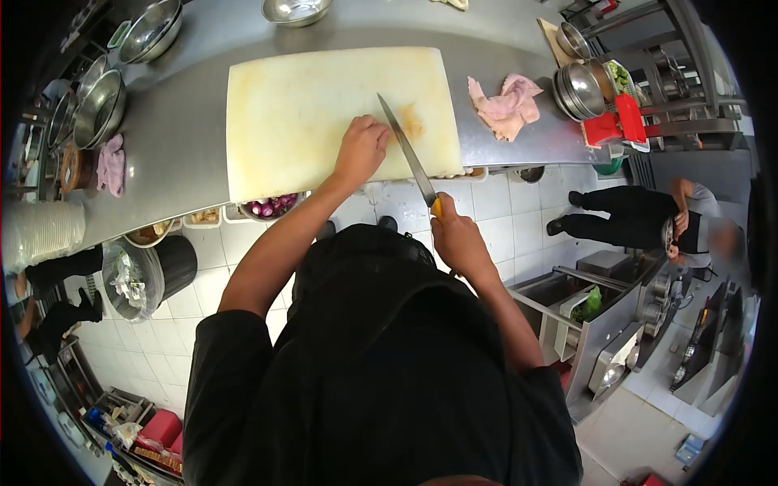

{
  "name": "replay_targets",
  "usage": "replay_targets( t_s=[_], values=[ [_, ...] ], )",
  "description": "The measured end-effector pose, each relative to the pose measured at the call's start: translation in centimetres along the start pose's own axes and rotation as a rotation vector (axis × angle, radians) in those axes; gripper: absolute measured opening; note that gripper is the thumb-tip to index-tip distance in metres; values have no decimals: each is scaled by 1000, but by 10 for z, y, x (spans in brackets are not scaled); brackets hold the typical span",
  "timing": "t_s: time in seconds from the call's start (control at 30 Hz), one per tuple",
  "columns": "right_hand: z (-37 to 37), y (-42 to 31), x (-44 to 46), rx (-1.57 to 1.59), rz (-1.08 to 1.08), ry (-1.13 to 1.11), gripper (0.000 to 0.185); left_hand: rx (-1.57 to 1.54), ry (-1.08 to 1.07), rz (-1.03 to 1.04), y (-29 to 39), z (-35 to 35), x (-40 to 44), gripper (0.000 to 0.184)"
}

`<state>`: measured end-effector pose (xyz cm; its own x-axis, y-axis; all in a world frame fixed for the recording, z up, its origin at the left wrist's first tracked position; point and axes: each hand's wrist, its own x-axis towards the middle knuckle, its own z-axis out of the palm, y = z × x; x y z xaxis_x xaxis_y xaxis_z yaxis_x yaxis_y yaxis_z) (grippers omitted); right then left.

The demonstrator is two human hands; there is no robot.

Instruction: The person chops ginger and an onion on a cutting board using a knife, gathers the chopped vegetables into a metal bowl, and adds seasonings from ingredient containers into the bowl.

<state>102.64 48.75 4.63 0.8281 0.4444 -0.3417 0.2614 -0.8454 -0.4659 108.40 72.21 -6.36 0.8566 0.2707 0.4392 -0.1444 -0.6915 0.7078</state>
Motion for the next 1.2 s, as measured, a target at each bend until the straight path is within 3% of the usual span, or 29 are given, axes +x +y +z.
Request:
replay_targets(
  t_s=[0.17, 0.67, 0.87, 1.07, 1.2],
  values=[
    [-20, -13, -20, -18, 20, 15, 42, 28, 74, -37, -8, -11, 4, 11],
    [20, 0, -14, -29, 97, -106, 41, -6, -66, -49, -4, -2, -10, 12],
    [4, 1, -17, 38, 3, -16, 45, 44, -54, -104, 7, -12, -11, 14],
    [-22, 11, -28, 286, 127, 28, 43, 190, -187, -149, 13, -1, -7, 13],
    [-21, 43, -17, 269, 58, 116, 42, 145, -92, -119, 15, 30, 13, 12]
  ],
)
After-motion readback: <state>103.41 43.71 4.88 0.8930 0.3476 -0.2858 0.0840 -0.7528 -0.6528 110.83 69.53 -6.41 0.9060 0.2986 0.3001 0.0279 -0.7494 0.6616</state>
